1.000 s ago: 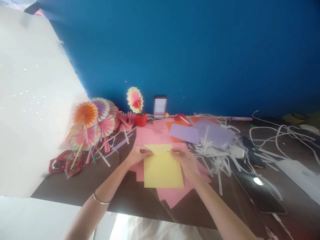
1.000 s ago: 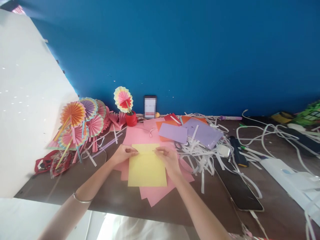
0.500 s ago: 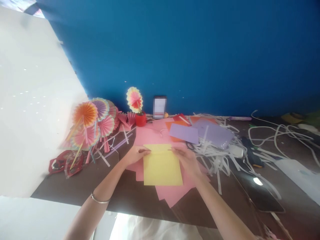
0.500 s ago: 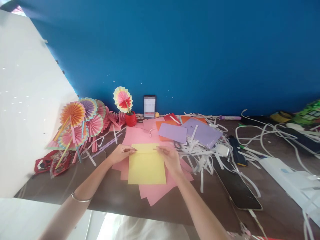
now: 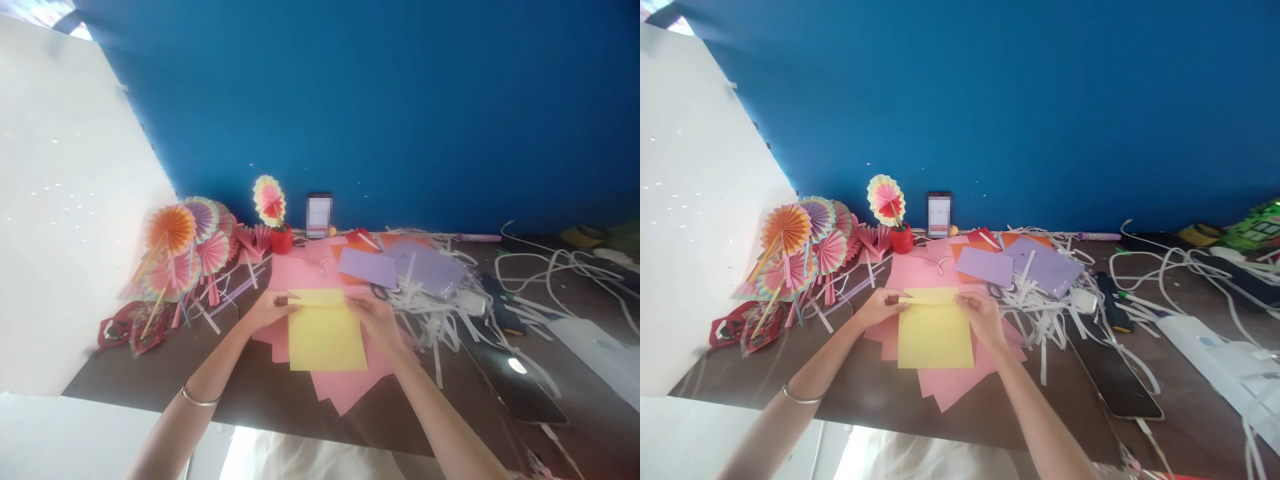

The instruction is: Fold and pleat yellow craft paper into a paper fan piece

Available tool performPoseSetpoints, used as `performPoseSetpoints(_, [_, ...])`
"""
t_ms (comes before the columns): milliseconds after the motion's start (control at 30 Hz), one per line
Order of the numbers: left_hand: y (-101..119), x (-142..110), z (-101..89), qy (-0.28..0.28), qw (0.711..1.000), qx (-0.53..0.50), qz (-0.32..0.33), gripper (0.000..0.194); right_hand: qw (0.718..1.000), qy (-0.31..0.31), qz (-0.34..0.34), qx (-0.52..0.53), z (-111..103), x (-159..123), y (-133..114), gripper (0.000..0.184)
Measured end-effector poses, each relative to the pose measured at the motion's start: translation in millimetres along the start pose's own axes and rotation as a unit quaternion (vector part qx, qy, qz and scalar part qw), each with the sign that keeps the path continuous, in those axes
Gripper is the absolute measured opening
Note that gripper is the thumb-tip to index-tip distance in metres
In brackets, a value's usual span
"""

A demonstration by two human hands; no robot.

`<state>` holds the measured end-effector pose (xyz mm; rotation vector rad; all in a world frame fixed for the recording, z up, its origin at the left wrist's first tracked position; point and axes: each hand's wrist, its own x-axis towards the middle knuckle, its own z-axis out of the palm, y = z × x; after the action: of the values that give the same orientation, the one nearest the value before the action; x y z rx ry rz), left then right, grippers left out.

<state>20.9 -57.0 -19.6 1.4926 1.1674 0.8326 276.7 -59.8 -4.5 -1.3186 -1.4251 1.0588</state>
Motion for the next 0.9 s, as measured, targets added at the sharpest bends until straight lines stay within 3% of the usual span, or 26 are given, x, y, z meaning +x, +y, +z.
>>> performPoseSetpoints(267, [-7,4,8.7,0.049,0.992,-0.113,-0.033,0.034,1.000,0.023,-0.012,-0.003,3,-2,1,0.025])
performPoseSetpoints(400, [-5,4,14.1,0.098,0.988,-0.117,-0.028,0.031,1.000,0.025,-0.018,0.000,7,-4,-2,0.021])
performPoseSetpoints(900, [1,5,6.8,0.111,0.988,-0.109,0.007,0.033,1.000,0.005,-0.003,-0.007,2,2,1,0.026])
